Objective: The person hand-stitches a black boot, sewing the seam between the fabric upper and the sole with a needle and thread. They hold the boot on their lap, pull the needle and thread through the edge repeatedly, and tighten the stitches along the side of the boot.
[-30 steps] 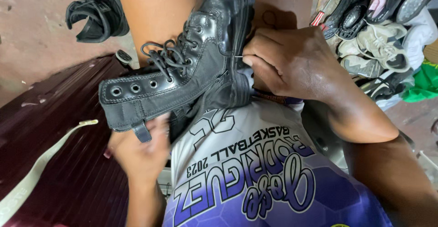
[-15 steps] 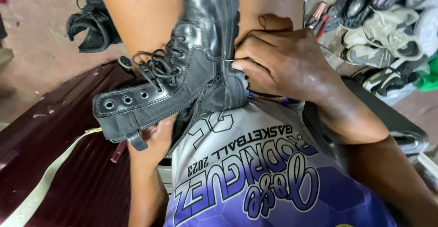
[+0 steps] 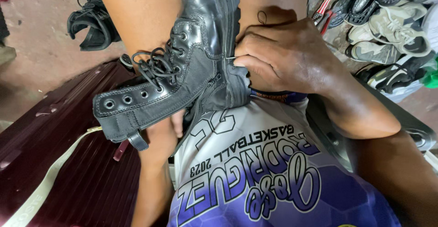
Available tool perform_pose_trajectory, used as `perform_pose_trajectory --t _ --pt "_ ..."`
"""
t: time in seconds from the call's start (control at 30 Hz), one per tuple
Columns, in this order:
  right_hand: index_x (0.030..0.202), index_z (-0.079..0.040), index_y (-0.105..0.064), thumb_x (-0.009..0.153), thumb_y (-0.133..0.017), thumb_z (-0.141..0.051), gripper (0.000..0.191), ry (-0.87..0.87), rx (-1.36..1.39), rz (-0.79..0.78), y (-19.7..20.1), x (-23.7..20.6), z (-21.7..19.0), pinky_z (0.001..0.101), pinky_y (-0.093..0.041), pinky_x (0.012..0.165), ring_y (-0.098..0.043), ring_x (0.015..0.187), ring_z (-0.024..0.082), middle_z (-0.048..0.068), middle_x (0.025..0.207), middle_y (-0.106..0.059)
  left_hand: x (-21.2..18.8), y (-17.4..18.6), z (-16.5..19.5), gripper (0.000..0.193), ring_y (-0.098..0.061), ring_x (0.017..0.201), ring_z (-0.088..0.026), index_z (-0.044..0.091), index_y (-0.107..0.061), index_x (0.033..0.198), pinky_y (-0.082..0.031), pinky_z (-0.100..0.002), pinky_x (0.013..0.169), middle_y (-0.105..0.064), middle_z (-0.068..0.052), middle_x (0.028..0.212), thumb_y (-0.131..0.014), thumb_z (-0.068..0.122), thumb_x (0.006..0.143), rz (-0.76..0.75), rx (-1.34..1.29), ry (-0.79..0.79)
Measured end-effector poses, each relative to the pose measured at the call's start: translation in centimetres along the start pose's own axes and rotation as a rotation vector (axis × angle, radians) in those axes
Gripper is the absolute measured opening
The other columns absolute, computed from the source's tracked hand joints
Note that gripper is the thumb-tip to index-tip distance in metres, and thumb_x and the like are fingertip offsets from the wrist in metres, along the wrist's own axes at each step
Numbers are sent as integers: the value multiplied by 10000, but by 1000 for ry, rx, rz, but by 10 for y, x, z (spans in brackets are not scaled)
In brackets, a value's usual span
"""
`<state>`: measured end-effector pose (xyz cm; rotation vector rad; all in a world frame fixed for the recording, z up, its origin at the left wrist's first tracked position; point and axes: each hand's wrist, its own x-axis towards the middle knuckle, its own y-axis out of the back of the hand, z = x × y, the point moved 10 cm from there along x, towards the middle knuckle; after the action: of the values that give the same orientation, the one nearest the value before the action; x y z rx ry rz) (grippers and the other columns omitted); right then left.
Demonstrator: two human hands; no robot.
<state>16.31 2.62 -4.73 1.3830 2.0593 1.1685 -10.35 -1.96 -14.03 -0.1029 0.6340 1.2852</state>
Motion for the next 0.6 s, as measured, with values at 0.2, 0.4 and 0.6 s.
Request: perform_pose_trajectory --t 0.2,0.4,0.6 --pt "1034 -180 -723 994 -778 -338 172 6 -34 -64 -11 -1 1 318 -561 801 -684 964 126 -70 1052 -713 18 -59 40 70 -615 765 -329 100 -693 844 -476 -482 731 -643 -122 791 -647 127 889 -231 1096 -675" --pt "1003 -151 -718 956 -795 -310 183 42 -68 -106 -10 0 -1 326 -560 765 -693 938 138 -59 1017 -707 24 -59 32 179 -631 794 -366 48 -749 916 -483 -512 756 -683 -160 842 -689 216 936 -306 921 -509" --pt "895 -118 -656 877 -791 -268 203 144 -81 -19 1 7 -10 330 -569 747 -687 881 152 -29 923 -689 36 -53 34 194 -669 854 -350 29 -747 1010 -520 -491 792 -721 -160 934 -695 204 943 -260 618 -306"
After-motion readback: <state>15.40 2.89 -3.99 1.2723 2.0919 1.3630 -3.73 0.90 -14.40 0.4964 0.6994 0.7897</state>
